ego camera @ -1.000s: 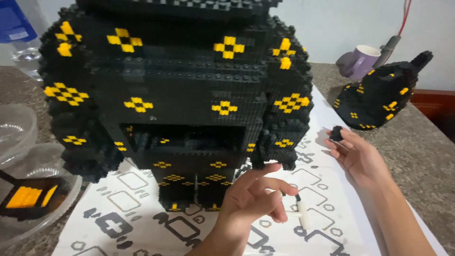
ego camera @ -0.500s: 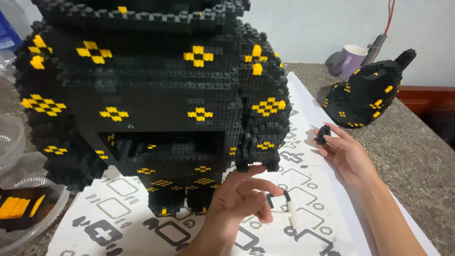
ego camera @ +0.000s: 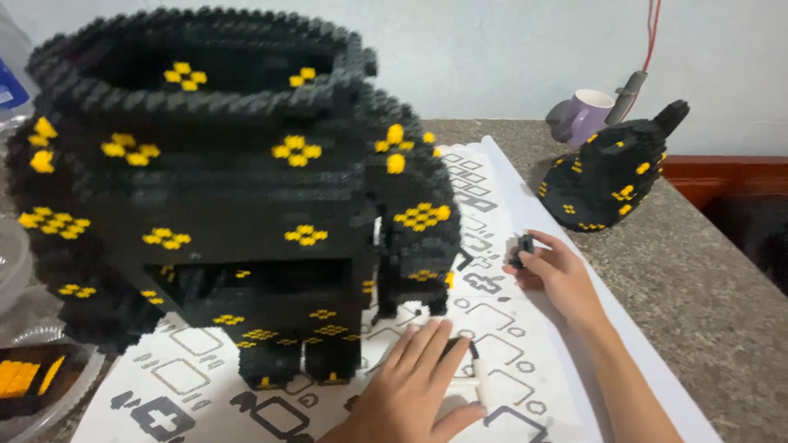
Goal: The person assembles a black and yellow Lego model by picking up small black pieces from a plastic plate and attaching them to the structure. They rotate the model to access different sides and continue adding pieces while referencing a printed instruction sheet on the table.
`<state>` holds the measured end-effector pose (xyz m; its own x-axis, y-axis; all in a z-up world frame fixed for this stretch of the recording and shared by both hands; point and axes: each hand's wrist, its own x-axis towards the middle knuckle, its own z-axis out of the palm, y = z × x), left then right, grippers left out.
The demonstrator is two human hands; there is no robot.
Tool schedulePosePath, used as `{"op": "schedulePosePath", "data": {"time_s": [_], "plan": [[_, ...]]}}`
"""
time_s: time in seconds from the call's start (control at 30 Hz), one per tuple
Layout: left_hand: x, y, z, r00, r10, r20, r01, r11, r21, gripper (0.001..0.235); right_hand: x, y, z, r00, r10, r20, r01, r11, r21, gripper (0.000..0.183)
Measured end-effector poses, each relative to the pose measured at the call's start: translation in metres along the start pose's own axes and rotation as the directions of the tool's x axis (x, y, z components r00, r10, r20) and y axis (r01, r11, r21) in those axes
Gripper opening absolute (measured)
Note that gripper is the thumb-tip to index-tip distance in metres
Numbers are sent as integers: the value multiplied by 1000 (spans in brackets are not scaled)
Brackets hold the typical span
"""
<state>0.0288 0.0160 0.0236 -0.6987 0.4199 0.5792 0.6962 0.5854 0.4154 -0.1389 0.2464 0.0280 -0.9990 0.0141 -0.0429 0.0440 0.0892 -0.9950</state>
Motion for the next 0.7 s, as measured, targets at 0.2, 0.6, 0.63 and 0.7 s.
{"op": "schedulePosePath", "data": {"time_s": [0.2,0.6,0.63,0.7], "plan": [[-6,-12,18,991,10,136,-13,1000,18,61,-1,-6,1,1000,25,14,-24,999,-46,41],[-12,-20,31,981,16,194,-62,971,232,73,-12,-33,8,995,99,-10,-100,987,-129,48],[-13,-22,34,986,7,167,-44,974,222,70,-13,-35,9,994,106,-16,-107,984,-140,47],[-13,-19,32,990,-3,143,-27,978,207,67,-14,-33,7,993,117,-24,-119,981,-152,46]]}}
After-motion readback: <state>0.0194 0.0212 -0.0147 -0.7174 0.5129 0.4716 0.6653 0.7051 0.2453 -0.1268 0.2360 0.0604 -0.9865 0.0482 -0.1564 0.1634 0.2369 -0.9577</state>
